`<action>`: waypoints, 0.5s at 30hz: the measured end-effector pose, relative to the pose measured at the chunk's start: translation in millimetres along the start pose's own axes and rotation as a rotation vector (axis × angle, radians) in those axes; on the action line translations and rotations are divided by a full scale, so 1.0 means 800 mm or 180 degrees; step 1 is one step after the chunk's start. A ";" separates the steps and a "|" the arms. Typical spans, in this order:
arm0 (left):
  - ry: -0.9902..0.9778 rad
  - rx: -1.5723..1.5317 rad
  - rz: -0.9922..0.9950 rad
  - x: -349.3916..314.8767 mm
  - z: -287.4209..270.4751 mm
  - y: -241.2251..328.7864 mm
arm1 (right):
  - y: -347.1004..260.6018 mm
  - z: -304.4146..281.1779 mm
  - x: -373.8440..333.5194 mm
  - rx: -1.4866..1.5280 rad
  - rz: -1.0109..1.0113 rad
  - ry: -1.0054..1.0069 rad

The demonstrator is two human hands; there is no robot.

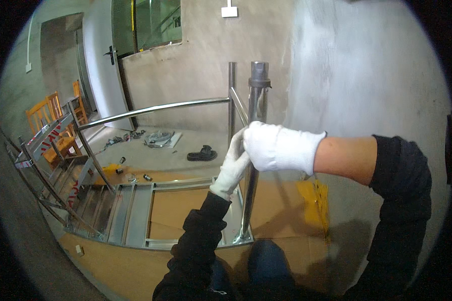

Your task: The person assembles a metal railing by tightening a clamp on a vertical post and attaching a horizontal handrail. They use an Allen key to secure the components and then fit a metal bracket to connect the handrail to the post.

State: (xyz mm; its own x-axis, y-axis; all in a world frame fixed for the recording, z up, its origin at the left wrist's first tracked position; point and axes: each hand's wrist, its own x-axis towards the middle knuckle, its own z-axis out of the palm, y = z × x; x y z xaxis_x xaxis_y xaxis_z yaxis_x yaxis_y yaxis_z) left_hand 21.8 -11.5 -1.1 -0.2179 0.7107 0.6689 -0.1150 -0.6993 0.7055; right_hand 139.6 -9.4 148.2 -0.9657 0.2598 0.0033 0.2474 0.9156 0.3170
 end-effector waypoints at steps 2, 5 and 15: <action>0.0028 -0.0159 -0.0400 -0.007 0.001 0.007 | 0.001 0.005 0.004 0.0382 -0.0276 0.0210; -0.0024 0.0242 -0.0680 -0.012 -0.013 -0.012 | -0.004 0.022 0.003 -0.0483 -0.1210 0.0957; -0.0195 -0.0249 -0.0227 -0.003 0.005 0.008 | 0.061 0.118 -0.068 0.3024 0.0870 0.2446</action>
State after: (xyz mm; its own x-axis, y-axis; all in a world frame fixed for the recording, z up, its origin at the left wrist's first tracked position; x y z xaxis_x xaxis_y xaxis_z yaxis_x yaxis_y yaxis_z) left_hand 25.1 -17.7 2.9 -0.1471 0.7606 0.6323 -0.2039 -0.6488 0.7331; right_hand 211.4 50.1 74.3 -0.5912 0.5227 0.6143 0.0974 0.8023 -0.5889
